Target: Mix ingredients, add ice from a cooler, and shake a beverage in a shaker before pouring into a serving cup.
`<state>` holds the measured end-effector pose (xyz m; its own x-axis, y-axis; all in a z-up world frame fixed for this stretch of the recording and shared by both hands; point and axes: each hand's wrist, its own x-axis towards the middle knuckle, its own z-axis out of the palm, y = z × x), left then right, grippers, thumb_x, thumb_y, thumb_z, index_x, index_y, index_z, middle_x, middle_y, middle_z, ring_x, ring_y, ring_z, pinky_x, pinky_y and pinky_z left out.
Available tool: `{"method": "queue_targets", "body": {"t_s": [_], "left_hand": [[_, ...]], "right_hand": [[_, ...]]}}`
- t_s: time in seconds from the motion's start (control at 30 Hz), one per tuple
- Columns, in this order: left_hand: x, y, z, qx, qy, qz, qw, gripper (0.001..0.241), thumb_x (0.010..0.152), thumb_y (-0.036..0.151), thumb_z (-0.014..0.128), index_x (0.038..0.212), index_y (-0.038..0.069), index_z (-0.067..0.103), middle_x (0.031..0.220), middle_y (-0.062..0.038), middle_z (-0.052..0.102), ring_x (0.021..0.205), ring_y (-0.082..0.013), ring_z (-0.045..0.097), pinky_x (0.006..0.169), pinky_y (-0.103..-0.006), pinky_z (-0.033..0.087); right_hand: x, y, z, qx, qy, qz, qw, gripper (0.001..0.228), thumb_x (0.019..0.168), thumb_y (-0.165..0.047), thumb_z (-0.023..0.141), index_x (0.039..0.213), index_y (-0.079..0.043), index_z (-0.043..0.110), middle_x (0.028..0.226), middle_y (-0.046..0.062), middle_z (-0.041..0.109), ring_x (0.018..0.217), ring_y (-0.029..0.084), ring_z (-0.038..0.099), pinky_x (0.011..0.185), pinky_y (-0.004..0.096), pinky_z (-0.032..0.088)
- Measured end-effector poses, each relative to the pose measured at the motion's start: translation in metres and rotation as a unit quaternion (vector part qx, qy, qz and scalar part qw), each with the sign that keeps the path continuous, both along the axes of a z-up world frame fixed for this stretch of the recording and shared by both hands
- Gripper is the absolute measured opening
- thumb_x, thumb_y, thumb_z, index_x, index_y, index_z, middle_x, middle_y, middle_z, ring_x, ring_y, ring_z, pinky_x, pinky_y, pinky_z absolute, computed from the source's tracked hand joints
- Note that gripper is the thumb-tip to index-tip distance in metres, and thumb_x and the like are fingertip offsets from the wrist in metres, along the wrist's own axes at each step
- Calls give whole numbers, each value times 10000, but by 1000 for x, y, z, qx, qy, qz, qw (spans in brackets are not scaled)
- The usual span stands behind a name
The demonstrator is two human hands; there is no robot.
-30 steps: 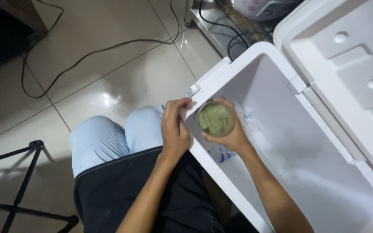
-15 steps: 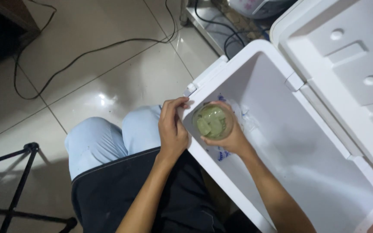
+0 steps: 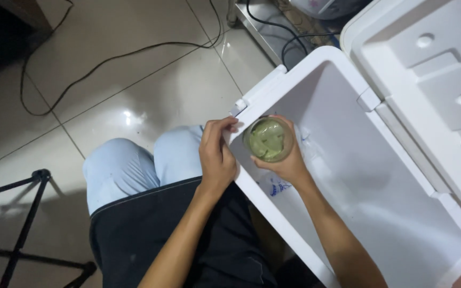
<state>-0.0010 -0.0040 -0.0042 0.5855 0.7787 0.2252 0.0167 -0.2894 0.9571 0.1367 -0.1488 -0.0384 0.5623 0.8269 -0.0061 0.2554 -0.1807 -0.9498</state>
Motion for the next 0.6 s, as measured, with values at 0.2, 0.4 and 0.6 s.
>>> {"method": "queue_targets", "body": {"t_s": [0.2,0.4,0.6], "left_hand": [[-1,-2,-1,9,-14,2,1000,502,782,-204,387,1183,-22,628,1057,-178,630,976,-302,674,912,-364,536],[3,3,-2,35,-22,5,999,479,771,-189,397,1153,-15,629,1057,-179,639,983,-296,674,935,-369,537],[0,2,-3,19,-13,-4,1000,456,802,-192,407,1158,-24,637,1082,-184,652,998,-299,671,936,-374,531]], "right_hand": [[-2,-4,1,4,-20,-1,1000,989,637,-125,955,1464,-52,418,1395,100,530,1319,219,542,1123,360,470],[3,-1,-2,-4,-10,-15,1000,963,609,-103,948,1434,-58,453,1360,95,543,1272,213,565,1067,346,503],[0,-12,4,34,-6,4,999,1018,612,-64,933,1469,-68,384,1439,123,536,1364,247,528,1152,391,457]]}}
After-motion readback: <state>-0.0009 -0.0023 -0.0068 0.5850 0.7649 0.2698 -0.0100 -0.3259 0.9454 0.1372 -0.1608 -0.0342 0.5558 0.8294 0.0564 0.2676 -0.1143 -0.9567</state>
